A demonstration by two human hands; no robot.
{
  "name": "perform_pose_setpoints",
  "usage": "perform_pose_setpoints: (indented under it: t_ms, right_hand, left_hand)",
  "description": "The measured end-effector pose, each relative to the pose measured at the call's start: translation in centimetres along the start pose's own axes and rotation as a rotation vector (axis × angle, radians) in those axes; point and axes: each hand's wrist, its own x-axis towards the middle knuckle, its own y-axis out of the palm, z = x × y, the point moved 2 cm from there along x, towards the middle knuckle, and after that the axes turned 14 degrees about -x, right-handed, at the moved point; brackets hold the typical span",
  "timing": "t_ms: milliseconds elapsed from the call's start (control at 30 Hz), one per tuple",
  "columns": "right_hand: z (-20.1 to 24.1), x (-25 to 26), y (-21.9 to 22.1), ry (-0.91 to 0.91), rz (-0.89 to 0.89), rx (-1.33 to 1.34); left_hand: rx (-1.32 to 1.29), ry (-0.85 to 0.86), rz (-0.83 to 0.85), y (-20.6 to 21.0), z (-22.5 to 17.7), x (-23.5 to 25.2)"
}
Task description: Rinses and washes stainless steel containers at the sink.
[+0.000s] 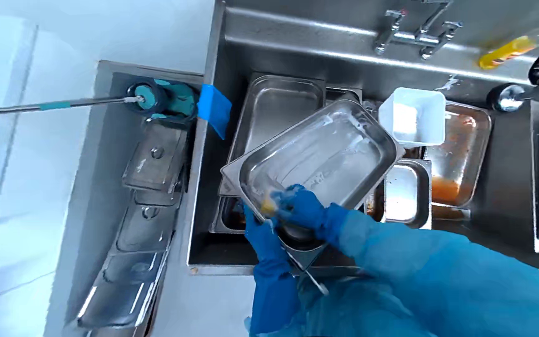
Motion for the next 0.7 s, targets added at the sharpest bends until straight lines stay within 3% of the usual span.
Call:
perform_pose_setpoints:
  t_ms: [133,200,333,400,467,633,700]
  right_hand:
    - [-4.2,-3.8,-4.0,-0.065,0.259,-0.083]
    - [-8.3,-5.0,-6.1,-0.01,0.319,-0.158]
    - [-24.5,-6.3,-10.6,0.378,0.279,-0.46]
    - [-28.4,-6.9,-10.9,0.58,0.263,-0.447]
    - [-24.1,-6.6,-10.3,0.625,0.215,-0.342]
    - [-3.0,-9.8,-6.4,0.351,0.3,-0.052]
    - [-1.3,-10.0,-5.6,0.229,0.33,0.006]
  left_hand:
    - [-0.039,0.027,-0.031,2.0,-0.4,-1.5]
    - [-0.026,0.039,-0.023,2.2,-1.1,-2.0]
    - [-0.07,0.161,0.037,2.6,-2.0,-1.5]
    - [-0.156,0.174,0.073,3.2,-2.1,-1.7]
    - [-0.165,0.18,0.066,4.2,-2.6,-1.4]
    - [0.022,0.185,0.02,5.5,-2.8,-2.9]
    - [0.063,0.213,0.017,5.4,-3.8,-3.5]
